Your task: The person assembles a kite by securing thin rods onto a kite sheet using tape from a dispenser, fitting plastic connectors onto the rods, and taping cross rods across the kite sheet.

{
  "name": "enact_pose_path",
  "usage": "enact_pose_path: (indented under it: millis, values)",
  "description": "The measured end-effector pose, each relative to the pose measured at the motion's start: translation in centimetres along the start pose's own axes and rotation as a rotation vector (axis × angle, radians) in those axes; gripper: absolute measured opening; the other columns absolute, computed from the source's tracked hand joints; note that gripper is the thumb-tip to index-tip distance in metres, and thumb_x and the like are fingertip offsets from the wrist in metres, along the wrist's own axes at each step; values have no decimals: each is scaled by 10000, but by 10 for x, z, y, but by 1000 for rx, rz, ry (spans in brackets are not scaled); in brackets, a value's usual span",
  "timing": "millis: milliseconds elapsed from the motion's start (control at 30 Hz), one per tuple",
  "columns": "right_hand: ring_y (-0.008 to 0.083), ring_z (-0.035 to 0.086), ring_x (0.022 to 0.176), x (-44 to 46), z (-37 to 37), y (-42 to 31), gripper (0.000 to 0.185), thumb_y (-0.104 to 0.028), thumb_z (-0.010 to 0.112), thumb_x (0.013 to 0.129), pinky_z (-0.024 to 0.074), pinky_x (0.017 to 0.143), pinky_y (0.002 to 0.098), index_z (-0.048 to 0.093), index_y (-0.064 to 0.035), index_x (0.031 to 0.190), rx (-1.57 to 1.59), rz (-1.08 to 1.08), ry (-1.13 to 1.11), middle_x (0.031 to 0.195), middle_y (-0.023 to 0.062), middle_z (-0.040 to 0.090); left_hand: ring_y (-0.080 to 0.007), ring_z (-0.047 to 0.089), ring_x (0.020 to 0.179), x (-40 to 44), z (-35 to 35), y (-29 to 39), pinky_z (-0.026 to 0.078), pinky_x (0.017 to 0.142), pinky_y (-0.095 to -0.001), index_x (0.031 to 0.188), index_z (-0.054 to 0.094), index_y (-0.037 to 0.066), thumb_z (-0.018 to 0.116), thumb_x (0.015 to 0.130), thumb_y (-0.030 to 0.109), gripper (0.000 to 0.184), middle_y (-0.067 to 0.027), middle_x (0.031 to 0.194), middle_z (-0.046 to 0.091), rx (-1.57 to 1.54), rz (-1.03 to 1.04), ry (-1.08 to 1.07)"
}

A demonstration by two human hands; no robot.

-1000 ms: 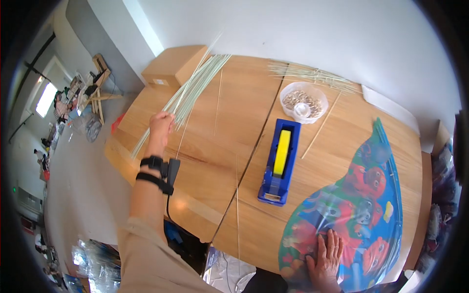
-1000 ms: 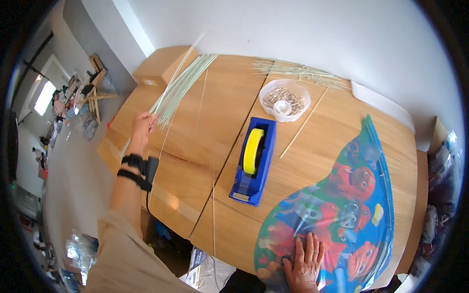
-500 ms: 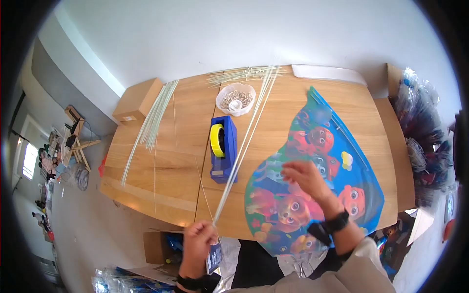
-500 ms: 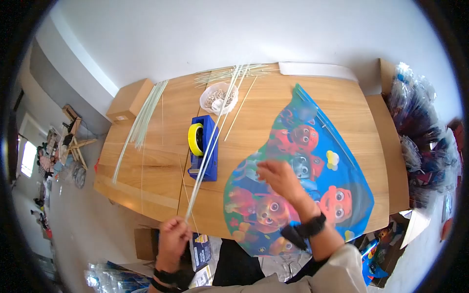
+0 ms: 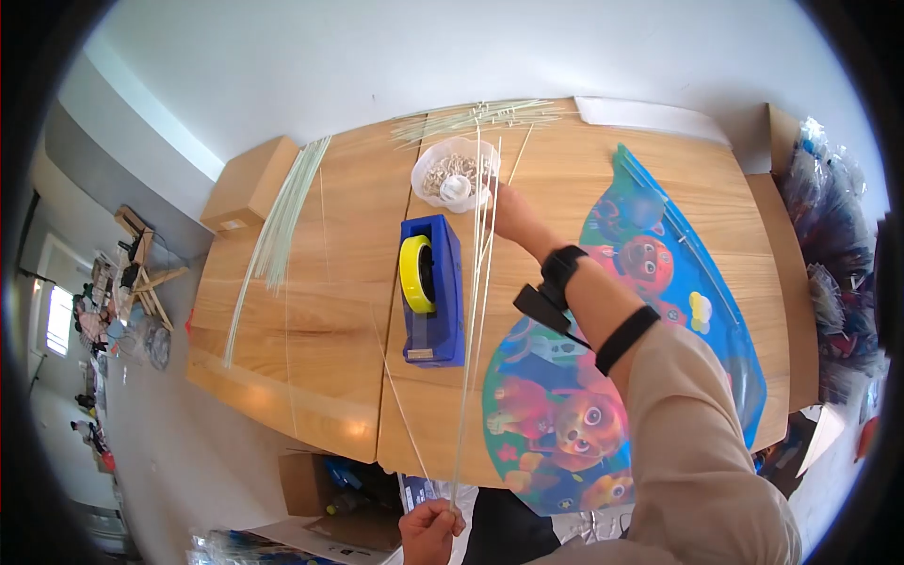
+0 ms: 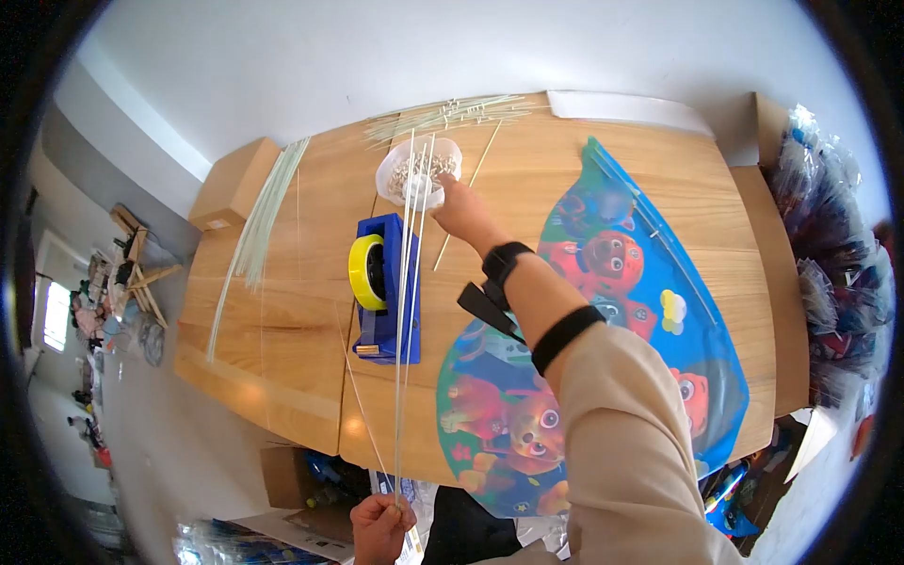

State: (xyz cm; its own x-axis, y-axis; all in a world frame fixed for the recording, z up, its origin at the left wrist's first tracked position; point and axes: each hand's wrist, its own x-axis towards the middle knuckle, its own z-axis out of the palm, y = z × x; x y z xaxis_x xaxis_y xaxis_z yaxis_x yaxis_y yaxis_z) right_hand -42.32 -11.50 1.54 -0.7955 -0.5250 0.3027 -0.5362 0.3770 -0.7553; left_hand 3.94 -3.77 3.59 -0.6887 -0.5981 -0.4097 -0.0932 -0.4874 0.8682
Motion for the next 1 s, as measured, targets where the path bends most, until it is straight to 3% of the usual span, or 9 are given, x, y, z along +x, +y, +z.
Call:
enact_pose_path:
  millis: [67, 200, 333, 400, 467, 533, 600, 767, 1000]
  values:
    - [369, 594, 937, 23, 21, 19, 353, -76, 617, 699, 487, 809, 411, 624, -57, 1052, -86, -20, -126, 997, 212, 624, -131, 477, 588, 5, -1, -2, 393, 554, -258, 793, 552, -23, 560, 873, 55, 112, -65, 688, 526, 19, -16, 22]
    - [351, 615, 786, 27, 23, 20, 148, -95, 662, 662, 498, 702, 394, 652, -25, 792, 153, 73, 21, 814, 206, 631, -132, 476, 601, 8, -1, -6, 384, 555, -260, 815, 560, -24, 555, 875, 49, 95, -67, 694, 519, -47, 11, 8]
    - [337, 612, 737, 1, -6, 23, 169, -145, 695, 659, 495, 677, 382, 644, -24, 765, 196, 94, 109, 738, 189, 624, -139, 475, 606, 3, -3, -8, 386, 560, -267, 850, 576, -28, 568, 875, 60, 92, -69, 704, 518, -51, 25, -2]
    - [302, 624, 673, -25, -40, 28, 149, -141, 684, 677, 495, 623, 373, 642, -26, 761, 142, 46, 122, 689, 166, 621, -135, 478, 581, 2, -1, -6, 379, 536, -261, 817, 563, -35, 540, 854, 31, 79, -82, 679, 528, 25, 53, 18]
    - [115, 583, 506, -79, -92, 9, 106, -90, 652, 741, 455, 478, 253, 623, 12, 751, 215, 72, 140, 563, 62, 594, -132, 482, 555, 0, 3, -3, 373, 512, -256, 783, 551, -42, 512, 833, 2, 77, -95, 653, 537, 101, 74, 38]
    - [108, 571, 527, -138, -136, 7, 101, -85, 636, 757, 446, 492, 254, 614, 13, 752, 84, 125, 111, 575, 57, 591, -107, 496, 558, 0, 1, -1, 394, 527, -232, 727, 560, -34, 520, 795, -26, 79, -57, 618, 540, 167, 26, 78]
    - [182, 598, 542, -204, -170, 19, 134, -149, 644, 750, 453, 504, 300, 622, -17, 750, 31, 179, 104, 596, 102, 597, -92, 484, 555, 1, 3, 2, 384, 522, -225, 714, 558, -30, 533, 793, -17, 83, -40, 615, 534, 281, 67, 54]
    - [148, 574, 538, -347, -224, 12, 109, -89, 654, 754, 441, 512, 268, 607, 5, 784, 79, 373, 89, 618, 88, 607, -56, 454, 548, 14, -5, -16, 355, 512, -208, 689, 557, -23, 571, 790, 13, 108, -1, 600, 523, 592, 191, -25]
    - [152, 619, 631, -430, -239, 1, 126, -1, 656, 736, 469, 570, 265, 611, 11, 853, 112, 409, 19, 715, 122, 634, -53, 461, 558, 29, 11, -36, 369, 516, -227, 732, 594, -30, 617, 781, 40, 89, -13, 584, 532, 760, 288, -2]
